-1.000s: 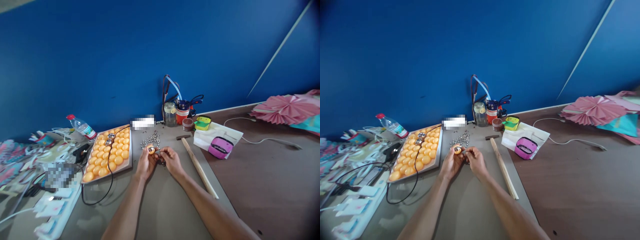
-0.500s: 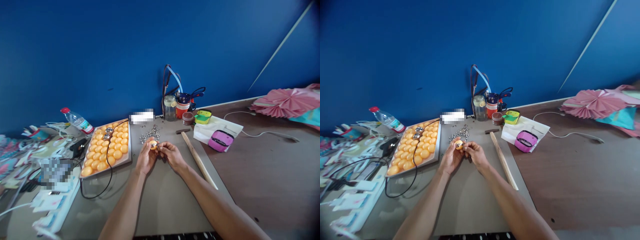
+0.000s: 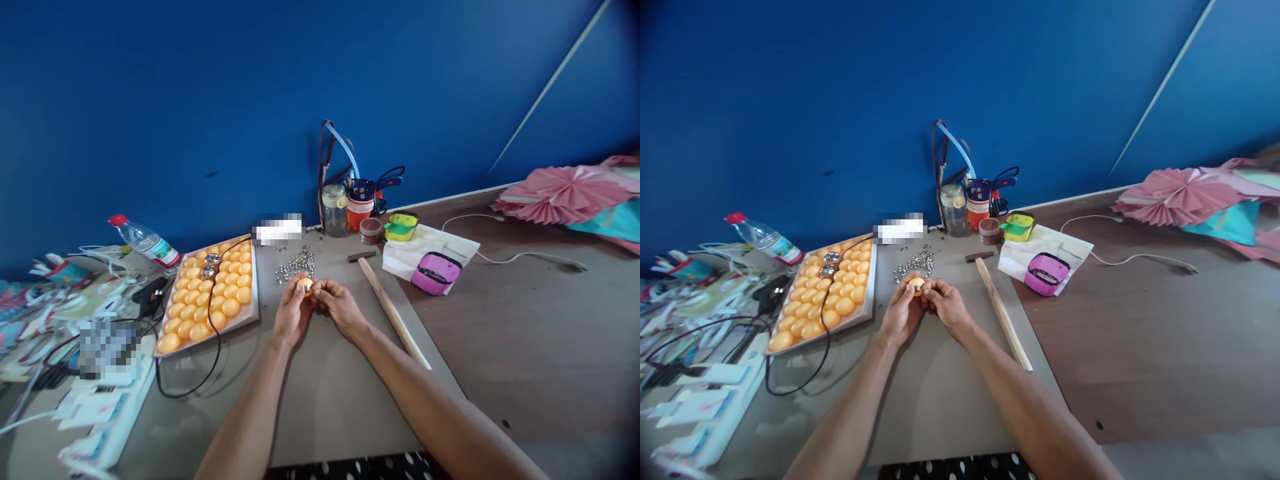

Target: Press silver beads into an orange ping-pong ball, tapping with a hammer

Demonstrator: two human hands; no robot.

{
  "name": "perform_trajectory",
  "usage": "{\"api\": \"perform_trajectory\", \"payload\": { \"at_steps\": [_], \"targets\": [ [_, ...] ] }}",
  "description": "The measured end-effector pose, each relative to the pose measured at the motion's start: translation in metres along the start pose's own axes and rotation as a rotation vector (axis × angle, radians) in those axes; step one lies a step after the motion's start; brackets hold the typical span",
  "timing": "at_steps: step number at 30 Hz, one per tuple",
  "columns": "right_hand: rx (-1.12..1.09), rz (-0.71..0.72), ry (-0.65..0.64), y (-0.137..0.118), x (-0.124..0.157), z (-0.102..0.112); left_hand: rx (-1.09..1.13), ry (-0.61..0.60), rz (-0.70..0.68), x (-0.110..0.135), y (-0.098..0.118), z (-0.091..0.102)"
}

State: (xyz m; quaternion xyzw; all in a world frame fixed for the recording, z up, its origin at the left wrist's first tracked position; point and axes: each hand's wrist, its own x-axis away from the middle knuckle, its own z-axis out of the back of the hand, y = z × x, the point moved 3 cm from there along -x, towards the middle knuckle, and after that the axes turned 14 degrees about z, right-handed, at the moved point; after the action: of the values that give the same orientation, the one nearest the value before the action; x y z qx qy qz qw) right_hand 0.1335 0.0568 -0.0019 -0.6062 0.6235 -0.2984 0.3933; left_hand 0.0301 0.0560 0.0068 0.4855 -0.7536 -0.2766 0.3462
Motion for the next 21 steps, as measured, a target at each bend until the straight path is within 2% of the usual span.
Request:
{"api": "perform_trajectory", "payload": {
  "at_steps": [12,21],
  "targets": [
    [0.074,0.008,-0.029,-0.004,0.0,0.001,-0.062,0.053,-0.059,0.0,0.0,-0.001],
    [0.095,0.018,-0.021,0.0,-0.003,0.004,-0.096,0.126,-0.068,-0.004,-0.007,0.01]
  ]
}}
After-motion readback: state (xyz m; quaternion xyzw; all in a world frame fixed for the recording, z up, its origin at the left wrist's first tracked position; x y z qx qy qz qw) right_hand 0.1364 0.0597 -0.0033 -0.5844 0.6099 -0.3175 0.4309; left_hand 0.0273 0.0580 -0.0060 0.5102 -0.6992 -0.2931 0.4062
